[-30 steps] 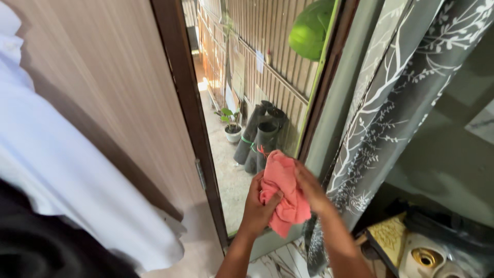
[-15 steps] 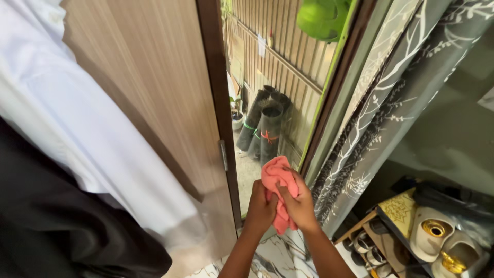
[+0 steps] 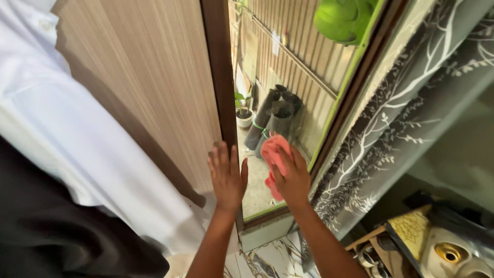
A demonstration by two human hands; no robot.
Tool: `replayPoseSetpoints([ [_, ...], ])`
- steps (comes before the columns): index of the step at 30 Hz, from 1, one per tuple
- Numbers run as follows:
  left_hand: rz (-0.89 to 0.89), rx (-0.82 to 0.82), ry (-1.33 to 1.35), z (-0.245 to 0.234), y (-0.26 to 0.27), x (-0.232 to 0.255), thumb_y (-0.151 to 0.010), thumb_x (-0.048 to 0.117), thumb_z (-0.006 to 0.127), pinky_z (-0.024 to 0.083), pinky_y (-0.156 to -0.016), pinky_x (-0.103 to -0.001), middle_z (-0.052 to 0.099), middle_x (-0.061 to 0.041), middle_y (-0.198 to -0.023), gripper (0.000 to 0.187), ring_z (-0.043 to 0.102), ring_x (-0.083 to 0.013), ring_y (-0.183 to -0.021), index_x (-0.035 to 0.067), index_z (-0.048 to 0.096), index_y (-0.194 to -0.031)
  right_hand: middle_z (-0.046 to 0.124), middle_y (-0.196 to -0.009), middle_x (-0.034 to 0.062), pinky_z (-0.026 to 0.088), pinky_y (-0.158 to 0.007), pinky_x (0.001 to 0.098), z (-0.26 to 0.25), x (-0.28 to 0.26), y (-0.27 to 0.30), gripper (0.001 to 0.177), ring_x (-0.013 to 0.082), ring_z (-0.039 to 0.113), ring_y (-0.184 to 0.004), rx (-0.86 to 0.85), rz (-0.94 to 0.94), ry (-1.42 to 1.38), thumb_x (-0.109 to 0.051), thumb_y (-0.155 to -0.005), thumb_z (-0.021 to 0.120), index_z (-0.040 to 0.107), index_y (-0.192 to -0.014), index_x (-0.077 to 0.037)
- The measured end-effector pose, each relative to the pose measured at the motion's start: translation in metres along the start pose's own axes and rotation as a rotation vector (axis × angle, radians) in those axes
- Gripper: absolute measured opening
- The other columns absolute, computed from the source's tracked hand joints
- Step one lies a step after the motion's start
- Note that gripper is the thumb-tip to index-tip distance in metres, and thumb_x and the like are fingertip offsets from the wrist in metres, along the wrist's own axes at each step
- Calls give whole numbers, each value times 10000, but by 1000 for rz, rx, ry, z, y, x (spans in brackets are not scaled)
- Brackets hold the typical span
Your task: The person wipes a mirror by hand using a cloth. They move the cloth in broad strokes across the glass, stop to fold the cloth, and then continue cleaning the lower portion and edges of the mirror surface.
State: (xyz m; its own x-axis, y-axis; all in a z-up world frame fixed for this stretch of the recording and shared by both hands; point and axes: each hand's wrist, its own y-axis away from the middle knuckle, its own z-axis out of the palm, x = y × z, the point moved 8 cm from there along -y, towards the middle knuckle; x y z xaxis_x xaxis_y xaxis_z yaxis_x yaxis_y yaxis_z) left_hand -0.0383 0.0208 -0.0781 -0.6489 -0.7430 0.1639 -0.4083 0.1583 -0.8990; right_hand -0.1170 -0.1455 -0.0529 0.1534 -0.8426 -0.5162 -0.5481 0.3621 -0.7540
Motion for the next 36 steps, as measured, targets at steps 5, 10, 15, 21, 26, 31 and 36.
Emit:
replayPoseSetpoints([
  [5, 20, -119, -77, 62, 13, -29, -1024, 224, 670, 358, -1184, -602, 387, -152, -1634, 512, 417, -403, -1477, 83, 527, -1495, 599, -1356, 131, 513, -971, 452, 29, -14, -46, 489, 367, 607, -1157, 26, -202, 127, -160, -854, 786, 673, -1329, -142],
  [10, 68, -162, -167, 92, 34, -45, -976, 134, 612, 356, -1178, -627, 405, -124, -1629, 514, 382, -438, -1484, 116, 551, -1486, 578, -1374, 169, 496, -952, 474, 37, -10, -66, 507, 379, 591, -1127, 111, -158, 191, -112, -827, 767, 664, -1324, -104],
  [15, 179, -33, -174, 92, 37, -41, -1010, 172, 627, 366, -1127, -616, 412, -37, -1628, 460, 364, -420, -1488, 232, 576, -1463, 662, -1074, 34, 505, -855, 427, 46, -23, -60, 91, 268, 672, -1039, -91, 15, 20, -111, -956, 732, 680, -1002, -171],
  [21, 167, -57, -18, 79, 29, -37, -1013, 155, 632, 295, -1153, -617, 430, -138, -1598, 416, 376, -442, -1465, 196, 596, -1426, 648, -1012, 105, 521, -566, 541, 51, 19, -62, 52, 355, 672, -656, -166, 670, -230, -128, -998, 615, 657, -977, -105],
  [26, 260, 24, -123, 66, 1, -17, -1028, 88, 612, 278, -1221, -526, 539, -98, -1534, 389, 491, -314, -1445, 211, 618, -1398, 669, -1027, 126, 547, -741, 440, 28, -71, -65, 238, 322, 661, -930, 103, -286, -14, -133, -814, 728, 690, -1047, -97],
  [31, 317, 47, 6, 55, -14, -14, -1017, 87, 583, 350, -1175, -492, 578, -93, -1491, 368, 547, -291, -1384, 151, 634, -1375, 653, -1066, 135, 547, -771, 399, 21, -55, -94, 177, 305, 681, -959, 132, -63, 24, -97, -886, 689, 666, -1057, -60],
  [36, 351, 102, 70, 47, -8, -10, -1007, 19, 600, 505, -971, -380, 623, -29, -1379, 400, 625, -213, -1231, 192, 656, -1363, 635, -959, 250, 478, -705, 512, 71, -3, -41, 304, 469, 612, -808, -310, 781, -302, -248, -1033, 699, 690, -1083, 51],
])
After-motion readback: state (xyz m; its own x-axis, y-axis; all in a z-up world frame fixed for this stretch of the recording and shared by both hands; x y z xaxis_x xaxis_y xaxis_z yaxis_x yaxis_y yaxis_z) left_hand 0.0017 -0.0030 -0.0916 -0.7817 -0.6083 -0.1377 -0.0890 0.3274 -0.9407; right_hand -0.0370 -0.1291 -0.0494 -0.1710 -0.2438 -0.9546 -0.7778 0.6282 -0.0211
